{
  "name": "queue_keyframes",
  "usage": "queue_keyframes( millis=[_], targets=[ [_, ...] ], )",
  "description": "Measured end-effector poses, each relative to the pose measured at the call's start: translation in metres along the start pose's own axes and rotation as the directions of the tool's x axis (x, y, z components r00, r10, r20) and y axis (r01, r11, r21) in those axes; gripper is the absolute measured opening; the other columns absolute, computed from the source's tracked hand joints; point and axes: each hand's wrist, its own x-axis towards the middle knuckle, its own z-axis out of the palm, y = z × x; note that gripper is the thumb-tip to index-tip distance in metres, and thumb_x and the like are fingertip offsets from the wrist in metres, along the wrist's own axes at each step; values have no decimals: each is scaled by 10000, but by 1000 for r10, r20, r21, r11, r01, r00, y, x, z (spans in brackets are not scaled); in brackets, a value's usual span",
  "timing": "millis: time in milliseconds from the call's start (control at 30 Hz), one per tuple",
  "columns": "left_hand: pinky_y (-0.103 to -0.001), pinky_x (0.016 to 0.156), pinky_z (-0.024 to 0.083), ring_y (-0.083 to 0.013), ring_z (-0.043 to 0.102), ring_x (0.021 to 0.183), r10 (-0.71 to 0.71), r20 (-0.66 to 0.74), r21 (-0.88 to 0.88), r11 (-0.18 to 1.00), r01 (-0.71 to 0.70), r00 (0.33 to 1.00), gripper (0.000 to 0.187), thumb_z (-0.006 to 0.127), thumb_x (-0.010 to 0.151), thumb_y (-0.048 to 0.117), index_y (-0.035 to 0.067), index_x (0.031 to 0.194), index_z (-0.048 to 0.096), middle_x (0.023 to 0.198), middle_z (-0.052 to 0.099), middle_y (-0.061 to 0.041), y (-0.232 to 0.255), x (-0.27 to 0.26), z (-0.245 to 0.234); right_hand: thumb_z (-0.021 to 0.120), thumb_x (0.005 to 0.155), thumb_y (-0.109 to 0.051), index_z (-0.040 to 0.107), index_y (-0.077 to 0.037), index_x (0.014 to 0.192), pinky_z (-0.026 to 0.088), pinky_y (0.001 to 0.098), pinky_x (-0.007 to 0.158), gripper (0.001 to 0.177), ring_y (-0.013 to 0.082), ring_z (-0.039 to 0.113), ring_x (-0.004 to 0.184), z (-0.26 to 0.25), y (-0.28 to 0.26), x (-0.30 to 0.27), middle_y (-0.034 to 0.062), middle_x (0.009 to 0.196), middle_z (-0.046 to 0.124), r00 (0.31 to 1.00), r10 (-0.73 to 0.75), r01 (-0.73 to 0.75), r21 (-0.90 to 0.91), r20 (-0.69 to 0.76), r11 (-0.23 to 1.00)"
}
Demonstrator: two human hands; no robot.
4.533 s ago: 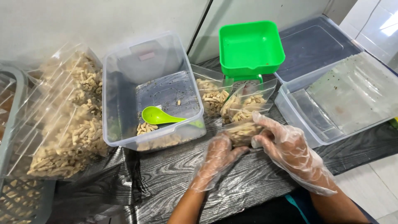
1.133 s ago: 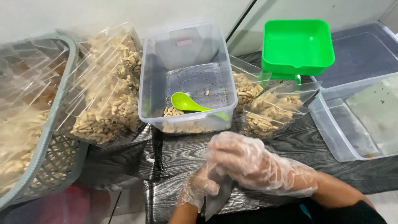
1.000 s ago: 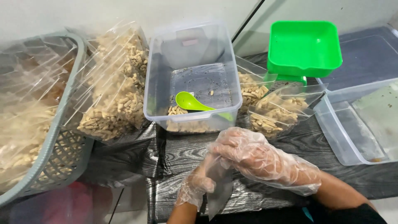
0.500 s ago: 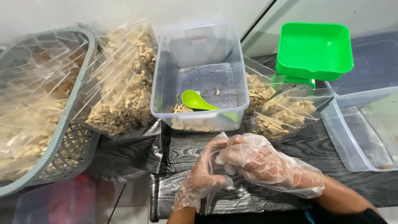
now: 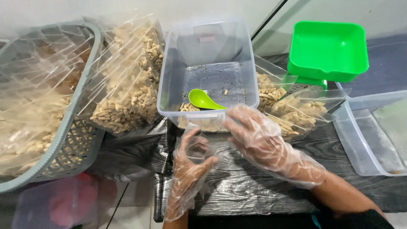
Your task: Packaging small snack items into plastic bags and weighing them on a scale.
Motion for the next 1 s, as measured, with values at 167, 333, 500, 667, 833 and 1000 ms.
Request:
queue_keyframes(
  millis=[167,333,500,667,833,1000],
  targets=[
    [-346,830,616,-243,695,973,-129,-2,178,976,127,992,1277,706,575,725,91,1591,264,1113,712,-148,15,29,-17,588,990,-227,580,-127,1452,512,360,921,473,216,688,1033,38,21,35,28,1191,720,990,138,-112,-531,11,840],
    [-492,950,576,-368,688,1109,-161,36,225,963,148,986,1220,764,595,685,212,1586,234,1211,663,-235,7,39,-23,658,902,-173,577,-246,791,442,327,532,155,168,523,552,65,33,21,-54,579,475,997,53,-80,-684,-60,725],
    [-555,881,639,-486,726,998,-33,44,206,978,23,998,1004,783,704,684,116,1428,382,1134,650,-340,-26,19,-13,587,1004,-176,596,-230,760,463,305,582,250,158,532,598,61,6,2,-37,632,509,998,0,-44,-629,-69,776],
    [-525,801,649,-511,711,1011,146,6,332,933,-140,989,794,911,711,378,126,1299,441,1166,655,-307,-50,-9,-21,543,992,-194,577,-210,851,514,338,646,146,223,568,637,60,-20,-19,42,720,535,998,17,14,-518,54,855],
    [-561,819,638,-516,708,989,116,21,330,937,-117,993,782,898,736,336,118,1328,435,1124,659,-327,-68,4,-7,583,963,-100,607,-148,816,522,349,611,156,234,572,608,82,-17,-6,41,675,506,997,62,-78,-524,-47,848],
    [-586,867,610,-541,672,1070,101,-13,332,939,-91,995,849,943,661,268,121,1351,470,1227,648,-338,-55,32,-11,549,925,-26,621,-192,952,513,351,692,183,227,602,647,76,4,6,48,722,553,997,-41,75,-605,69,793]
  ],
)
